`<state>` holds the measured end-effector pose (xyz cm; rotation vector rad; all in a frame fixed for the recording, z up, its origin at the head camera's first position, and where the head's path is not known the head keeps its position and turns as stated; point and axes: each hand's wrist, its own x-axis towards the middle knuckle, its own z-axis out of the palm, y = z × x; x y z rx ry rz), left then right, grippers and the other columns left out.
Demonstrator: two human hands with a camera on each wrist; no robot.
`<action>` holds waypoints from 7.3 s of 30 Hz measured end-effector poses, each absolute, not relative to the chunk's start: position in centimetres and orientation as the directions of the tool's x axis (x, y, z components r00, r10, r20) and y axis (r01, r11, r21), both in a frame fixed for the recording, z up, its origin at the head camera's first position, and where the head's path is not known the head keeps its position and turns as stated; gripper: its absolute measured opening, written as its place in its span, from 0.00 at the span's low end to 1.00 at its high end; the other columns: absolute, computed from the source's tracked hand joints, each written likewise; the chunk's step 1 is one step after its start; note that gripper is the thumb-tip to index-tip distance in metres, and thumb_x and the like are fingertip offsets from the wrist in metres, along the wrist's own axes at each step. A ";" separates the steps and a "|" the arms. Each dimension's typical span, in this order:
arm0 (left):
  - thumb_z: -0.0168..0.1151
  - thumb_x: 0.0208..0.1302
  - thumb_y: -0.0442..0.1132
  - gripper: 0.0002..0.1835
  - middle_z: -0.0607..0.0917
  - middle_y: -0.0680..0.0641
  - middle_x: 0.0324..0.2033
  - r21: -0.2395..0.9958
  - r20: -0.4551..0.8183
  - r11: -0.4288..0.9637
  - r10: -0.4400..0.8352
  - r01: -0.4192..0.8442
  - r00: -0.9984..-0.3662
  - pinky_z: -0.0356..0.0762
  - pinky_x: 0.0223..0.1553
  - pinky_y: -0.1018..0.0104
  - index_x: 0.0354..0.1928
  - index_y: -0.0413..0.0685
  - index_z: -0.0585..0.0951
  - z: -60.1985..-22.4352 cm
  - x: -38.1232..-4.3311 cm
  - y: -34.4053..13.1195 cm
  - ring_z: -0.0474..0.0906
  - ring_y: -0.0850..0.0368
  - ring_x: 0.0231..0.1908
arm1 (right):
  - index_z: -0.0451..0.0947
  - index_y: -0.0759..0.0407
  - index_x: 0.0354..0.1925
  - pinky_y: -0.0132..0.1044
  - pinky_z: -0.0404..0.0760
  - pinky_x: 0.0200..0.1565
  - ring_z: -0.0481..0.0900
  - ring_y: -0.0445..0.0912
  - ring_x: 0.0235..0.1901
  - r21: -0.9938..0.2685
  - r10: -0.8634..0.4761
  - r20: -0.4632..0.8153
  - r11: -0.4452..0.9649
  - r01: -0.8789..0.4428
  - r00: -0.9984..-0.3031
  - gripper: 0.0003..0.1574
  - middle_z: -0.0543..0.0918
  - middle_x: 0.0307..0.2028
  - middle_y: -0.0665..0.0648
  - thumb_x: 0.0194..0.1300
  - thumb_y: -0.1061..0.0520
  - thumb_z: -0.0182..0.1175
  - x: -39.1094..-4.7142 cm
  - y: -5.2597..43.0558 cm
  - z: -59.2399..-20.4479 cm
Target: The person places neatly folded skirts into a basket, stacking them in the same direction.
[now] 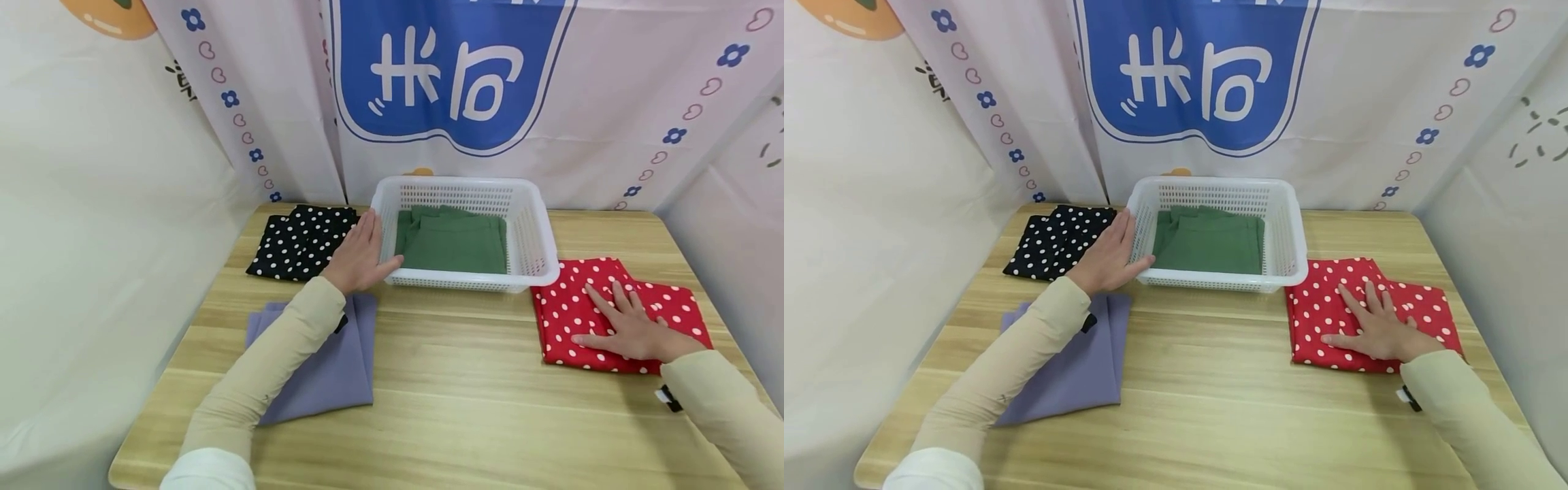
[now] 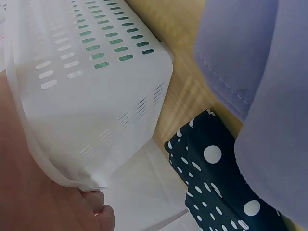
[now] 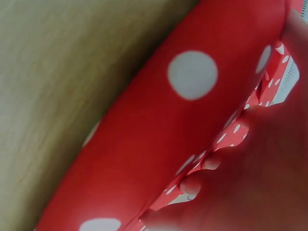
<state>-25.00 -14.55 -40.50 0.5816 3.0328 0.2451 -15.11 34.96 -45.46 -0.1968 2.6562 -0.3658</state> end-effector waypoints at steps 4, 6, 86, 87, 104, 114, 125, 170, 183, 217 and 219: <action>0.35 0.65 0.71 0.54 0.34 0.38 0.76 0.161 -0.016 0.918 0.370 0.362 -0.929 0.42 0.78 0.50 0.75 0.36 0.37 -40.5 -25.1 -14.4 0.32 0.44 0.77 | 0.27 0.55 0.76 0.87 0.54 0.49 0.34 0.81 0.64 -0.278 -0.187 -0.427 0.958 -0.068 -0.885 0.80 0.32 0.69 0.81 0.46 0.22 0.62 -14.7 34.8 -45.3; 0.36 0.65 0.71 0.53 0.35 0.37 0.76 0.161 -0.015 0.917 0.371 0.364 -0.928 0.43 0.78 0.50 0.75 0.36 0.37 -40.5 -25.1 -14.4 0.33 0.44 0.77 | 0.27 0.55 0.76 0.87 0.52 0.49 0.34 0.81 0.64 -0.273 -0.181 -0.430 0.960 -0.064 -0.885 0.81 0.32 0.69 0.81 0.46 0.21 0.62 -14.3 34.7 -45.2; 0.48 0.71 0.41 0.26 0.76 0.30 0.59 0.891 -0.453 0.307 0.612 -0.333 -0.648 0.77 0.60 0.52 0.62 0.25 0.66 -42.2 -13.1 -15.0 0.76 0.39 0.60 | 0.64 0.80 0.61 0.47 0.84 0.40 0.79 0.57 0.44 -0.482 -0.086 -0.430 0.864 0.147 -0.899 0.55 0.79 0.51 0.73 0.64 0.31 0.55 -8.6 29.3 -41.9; 0.47 0.71 0.40 0.25 0.76 0.29 0.59 0.879 -0.469 0.262 0.622 -0.397 -0.627 0.76 0.61 0.51 0.60 0.24 0.65 -42.6 -13.0 -14.6 0.76 0.39 0.60 | 0.64 0.79 0.61 0.47 0.84 0.41 0.80 0.57 0.45 -0.512 -0.084 -0.444 0.841 0.175 -0.892 0.54 0.79 0.51 0.73 0.64 0.31 0.56 -8.7 29.4 -42.0; 0.58 0.67 0.34 0.16 0.86 0.39 0.46 0.880 -0.459 0.160 0.532 -0.448 -0.712 0.85 0.47 0.55 0.51 0.35 0.66 -45.7 -11.7 -10.1 0.84 0.57 0.42 | 0.54 0.66 0.71 0.36 0.85 0.41 0.81 0.47 0.43 -0.770 -0.198 -0.487 0.557 0.311 -0.851 0.44 0.81 0.49 0.60 0.70 0.42 0.54 -8.3 28.0 -43.8; 0.58 0.66 0.34 0.17 0.87 0.41 0.43 0.890 -0.430 0.131 0.562 -0.438 -0.706 0.85 0.48 0.55 0.51 0.33 0.67 -44.8 -10.2 -12.0 0.85 0.54 0.42 | 0.60 0.70 0.66 0.38 0.87 0.42 0.85 0.49 0.42 -0.830 -0.299 -0.496 0.438 0.345 -0.815 0.39 0.83 0.47 0.60 0.70 0.45 0.55 -6.9 28.6 -43.7; 0.58 0.66 0.34 0.20 0.88 0.44 0.42 0.910 -0.362 0.049 0.576 -0.411 -0.733 0.85 0.48 0.56 0.54 0.31 0.65 -41.4 -9.1 -14.2 0.86 0.55 0.43 | 0.56 0.74 0.67 0.42 0.87 0.45 0.86 0.53 0.44 -0.850 -0.371 -0.493 0.398 0.345 -0.787 0.40 0.83 0.49 0.61 0.71 0.48 0.54 -7.0 28.5 -40.6; 0.63 0.65 0.40 0.20 0.82 0.44 0.54 0.956 -0.238 -0.150 0.099 -0.251 -0.966 0.85 0.46 0.66 0.59 0.44 0.79 -35.7 -24.7 -13.8 0.85 0.59 0.43 | 0.59 0.56 0.72 0.27 0.84 0.46 0.81 0.36 0.40 -0.931 -0.110 -0.347 0.161 0.327 -0.932 0.43 0.78 0.52 0.47 0.65 0.43 0.60 -22.2 23.5 -34.1; 0.59 0.67 0.37 0.22 0.78 0.43 0.57 0.970 -0.236 -0.044 0.028 -0.237 -0.971 0.80 0.57 0.60 0.62 0.43 0.75 -37.8 -28.7 -13.2 0.80 0.54 0.50 | 0.54 0.55 0.74 0.35 0.78 0.59 0.75 0.47 0.58 -0.927 -0.063 -0.349 0.165 0.335 -0.935 0.41 0.64 0.69 0.58 0.69 0.49 0.58 -25.4 22.2 -35.3; 0.60 0.66 0.50 0.34 0.71 0.43 0.67 0.496 -0.006 0.783 0.434 0.374 -0.901 0.68 0.67 0.48 0.69 0.45 0.65 -39.0 -18.6 -23.3 0.68 0.47 0.67 | 0.39 0.53 0.77 0.67 0.76 0.54 0.69 0.62 0.60 -0.535 -0.224 -0.044 0.828 -0.167 -0.974 0.62 0.62 0.68 0.65 0.60 0.22 0.48 -22.3 24.1 -37.2; 0.61 0.65 0.52 0.38 0.67 0.42 0.70 0.439 -0.059 0.811 0.455 0.386 -0.889 0.64 0.70 0.46 0.71 0.45 0.61 -39.6 -17.4 -23.5 0.63 0.45 0.70 | 0.34 0.53 0.77 0.70 0.69 0.59 0.62 0.63 0.66 -0.505 -0.242 -0.050 0.843 -0.184 -0.969 0.65 0.54 0.72 0.65 0.60 0.21 0.48 -22.3 24.0 -37.8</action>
